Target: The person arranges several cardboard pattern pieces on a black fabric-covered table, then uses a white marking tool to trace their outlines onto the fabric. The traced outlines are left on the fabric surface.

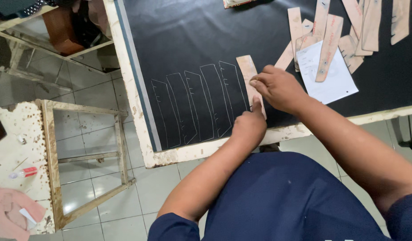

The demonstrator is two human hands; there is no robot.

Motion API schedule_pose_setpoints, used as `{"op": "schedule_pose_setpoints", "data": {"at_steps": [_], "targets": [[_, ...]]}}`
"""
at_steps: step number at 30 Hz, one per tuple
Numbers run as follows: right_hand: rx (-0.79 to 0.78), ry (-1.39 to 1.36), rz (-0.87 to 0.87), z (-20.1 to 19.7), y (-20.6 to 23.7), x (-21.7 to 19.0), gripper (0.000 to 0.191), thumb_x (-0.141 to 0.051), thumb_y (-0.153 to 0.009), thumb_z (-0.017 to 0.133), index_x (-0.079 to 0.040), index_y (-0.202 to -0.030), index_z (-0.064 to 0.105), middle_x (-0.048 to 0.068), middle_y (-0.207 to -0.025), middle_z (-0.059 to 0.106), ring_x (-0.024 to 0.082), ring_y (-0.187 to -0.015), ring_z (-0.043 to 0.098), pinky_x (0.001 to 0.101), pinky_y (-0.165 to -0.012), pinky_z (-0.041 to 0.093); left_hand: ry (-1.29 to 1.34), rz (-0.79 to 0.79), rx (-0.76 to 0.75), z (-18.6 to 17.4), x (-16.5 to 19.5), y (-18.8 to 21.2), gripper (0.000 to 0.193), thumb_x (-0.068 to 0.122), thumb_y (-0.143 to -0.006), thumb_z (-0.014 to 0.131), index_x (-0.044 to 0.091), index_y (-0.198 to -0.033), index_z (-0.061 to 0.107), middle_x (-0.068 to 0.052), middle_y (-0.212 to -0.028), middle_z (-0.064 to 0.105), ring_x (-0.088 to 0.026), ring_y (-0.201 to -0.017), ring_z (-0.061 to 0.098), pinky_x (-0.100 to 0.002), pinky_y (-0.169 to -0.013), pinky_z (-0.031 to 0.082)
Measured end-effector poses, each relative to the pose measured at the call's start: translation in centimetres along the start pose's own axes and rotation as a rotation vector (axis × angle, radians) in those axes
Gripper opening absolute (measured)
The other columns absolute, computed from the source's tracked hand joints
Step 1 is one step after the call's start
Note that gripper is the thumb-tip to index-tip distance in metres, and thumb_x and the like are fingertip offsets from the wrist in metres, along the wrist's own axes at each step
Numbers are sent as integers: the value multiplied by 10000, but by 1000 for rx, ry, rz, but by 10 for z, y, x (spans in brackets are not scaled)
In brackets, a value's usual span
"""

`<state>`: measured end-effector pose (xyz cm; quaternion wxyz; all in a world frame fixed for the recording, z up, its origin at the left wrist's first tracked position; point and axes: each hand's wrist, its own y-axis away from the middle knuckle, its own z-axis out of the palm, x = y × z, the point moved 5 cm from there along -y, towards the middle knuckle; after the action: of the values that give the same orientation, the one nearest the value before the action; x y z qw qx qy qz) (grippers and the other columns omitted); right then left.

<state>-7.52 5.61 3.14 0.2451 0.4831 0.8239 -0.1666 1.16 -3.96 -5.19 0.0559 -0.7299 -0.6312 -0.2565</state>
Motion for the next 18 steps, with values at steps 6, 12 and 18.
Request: {"op": "schedule_pose_setpoints", "data": {"at_steps": [6,12,18], "targets": [[-301,20,72,22,-20,-15,295,-321,-993,607,-51,-1042,716,163,-941,719,370,-926,683,465,-820,530,46,72,84,17,-7,-3,441,83,-931,533,-116,-1316,451,-241,-744,664,-412,-612,695,-488,-543,589],[-257,20,-18,37,-25,-7,277,-300,-969,623,-47,-1025,722,169,-936,724,381,-909,686,474,-803,535,-109,99,55,12,-8,-1,315,149,-981,567,-76,-1200,592,-207,-864,658,-379,-748,710,-474,-631,608],[-83,105,-121,31,-57,6,224,-245,-1000,642,-41,-1039,725,178,-993,708,407,-920,670,485,-803,534,-280,418,463,-35,9,12,252,143,-822,611,-17,-955,752,-207,-1251,643,-361,-1270,535,-616,-1077,385]]}}
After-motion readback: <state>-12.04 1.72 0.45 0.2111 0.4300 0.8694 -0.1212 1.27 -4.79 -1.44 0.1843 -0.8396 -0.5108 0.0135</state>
